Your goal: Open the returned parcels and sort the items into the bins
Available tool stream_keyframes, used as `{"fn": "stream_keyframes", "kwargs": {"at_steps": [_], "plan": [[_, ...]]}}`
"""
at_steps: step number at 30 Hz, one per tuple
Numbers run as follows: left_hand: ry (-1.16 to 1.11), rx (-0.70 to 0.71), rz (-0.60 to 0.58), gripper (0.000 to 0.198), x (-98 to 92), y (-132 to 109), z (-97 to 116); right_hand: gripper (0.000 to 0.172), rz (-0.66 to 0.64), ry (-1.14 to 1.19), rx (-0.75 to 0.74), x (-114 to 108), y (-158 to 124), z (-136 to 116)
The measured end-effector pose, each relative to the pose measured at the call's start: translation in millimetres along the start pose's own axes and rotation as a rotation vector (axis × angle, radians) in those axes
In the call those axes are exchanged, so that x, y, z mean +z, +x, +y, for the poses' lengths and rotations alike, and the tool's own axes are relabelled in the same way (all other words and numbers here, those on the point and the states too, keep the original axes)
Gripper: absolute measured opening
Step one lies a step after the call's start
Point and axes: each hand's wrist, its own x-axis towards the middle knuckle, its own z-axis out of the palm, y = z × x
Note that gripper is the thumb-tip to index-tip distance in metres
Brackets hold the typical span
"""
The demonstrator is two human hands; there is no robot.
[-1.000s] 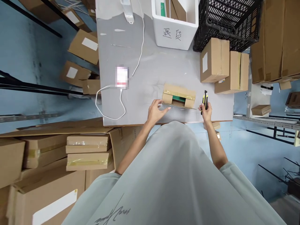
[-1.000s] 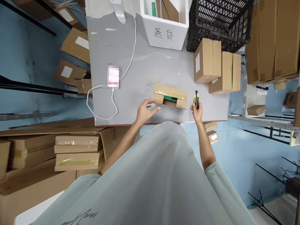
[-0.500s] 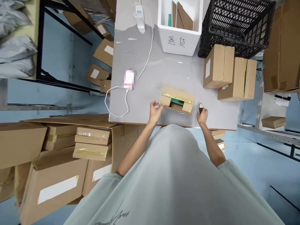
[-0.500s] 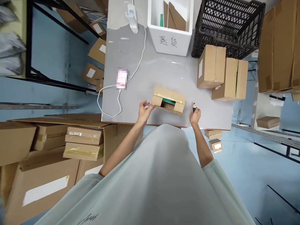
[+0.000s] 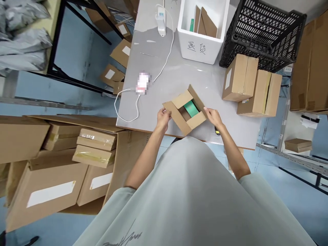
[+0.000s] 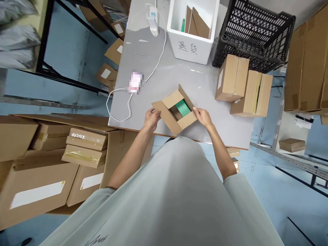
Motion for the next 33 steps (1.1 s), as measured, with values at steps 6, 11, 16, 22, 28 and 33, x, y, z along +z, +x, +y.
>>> {"fn": "stream_keyframes", "kwargs": {"at_steps": [6,11,16,22,28,33], "plan": [[0.123,0.037,0.051,0.052,8.3,35,-11,0.074,0.161,0.234,0.179,16,-23,26],[0.639,0.513,0.036,0.049,5.6,22,-23,0.051,0.274,0.049,0.252,28,-30,27],[0.876,0.738,-0.292,0.04,4.5,-19,-43,0.049,0.09,0.031,0.144,34,-38,13],[0.995,0.724,-0.562,0.067,10.9,-30,-41,0.067,-0.226,0.101,0.194,40,-48,-12],[0.891,0.763,-0.691,0.039,-0.4,-26,-5,0.072,0.035,-0.233,0.069,25,-20,-33],[0.893,0.775,-0.759,0.021,-17.1,-55,6,0.092,0.009,-0.336,-0.122,19,53,-47]]}}
